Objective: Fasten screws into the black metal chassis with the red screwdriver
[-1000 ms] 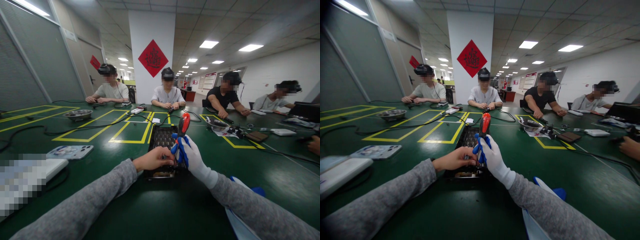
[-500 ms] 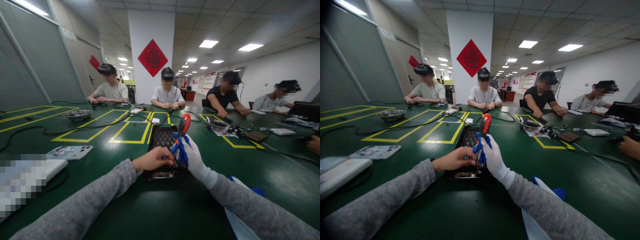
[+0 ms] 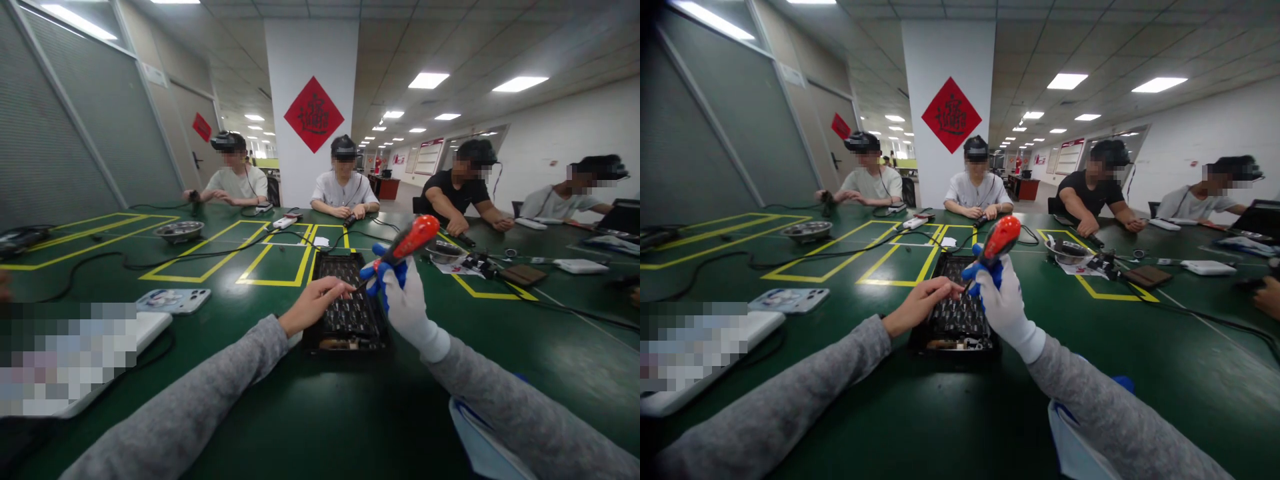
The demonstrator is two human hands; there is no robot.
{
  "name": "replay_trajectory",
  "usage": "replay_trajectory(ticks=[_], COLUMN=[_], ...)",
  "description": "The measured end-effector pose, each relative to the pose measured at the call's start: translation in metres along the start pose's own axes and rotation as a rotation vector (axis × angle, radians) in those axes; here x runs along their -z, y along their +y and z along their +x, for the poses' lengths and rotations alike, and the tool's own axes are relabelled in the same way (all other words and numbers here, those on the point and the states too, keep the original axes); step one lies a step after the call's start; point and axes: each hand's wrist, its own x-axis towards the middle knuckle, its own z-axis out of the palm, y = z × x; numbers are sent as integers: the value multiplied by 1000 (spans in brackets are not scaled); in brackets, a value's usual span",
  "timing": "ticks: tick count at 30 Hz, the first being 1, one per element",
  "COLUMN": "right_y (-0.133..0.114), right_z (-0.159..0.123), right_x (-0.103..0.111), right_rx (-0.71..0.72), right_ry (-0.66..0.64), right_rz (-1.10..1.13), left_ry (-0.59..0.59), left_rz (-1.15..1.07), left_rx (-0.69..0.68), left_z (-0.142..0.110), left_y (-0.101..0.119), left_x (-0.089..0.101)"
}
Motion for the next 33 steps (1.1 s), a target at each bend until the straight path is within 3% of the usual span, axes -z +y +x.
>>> replay_trajectory(ticks=[3,6,8,10,12,15,16,18,23,27,30,33], right_y=[-10,-21,-27,-31,-28,-6,6,32,81,82,67,46], right_z=[10,20,27,36,46,55,54,45,20,27,40,49], right_x=[4,-2,-9,-12,-6,19,28,40,34,34,65,117], right_rx=[266,511,577,549,408,23,-154,-427,-477,-434,-411,-418], right_ry=[-227,-545,-703,-791,-713,-360,-355,-521,-607,-607,-542,-429], right_rz=[-132,-339,-467,-522,-568,-809,-953,-1202,-1238,-1219,-1204,-1205], left_ry=[98,-20,-104,-63,50,305,358,435,487,502,481,479], left_rz=[-223,-521,-531,-500,-446,-139,3,202,351,411,416,423], left_rx=[42,166,282,399,453,483,528,573,501,487,492,489], left_z=[-5,-18,-26,-31,-32,-31,-31,-33,-37,-40,-44,-47], left_y=[25,54,67,69,56,14,-3,-34,-72,-82,-87,-89], left_x=[5,2,-2,-2,7,30,38,48,48,47,50,53])
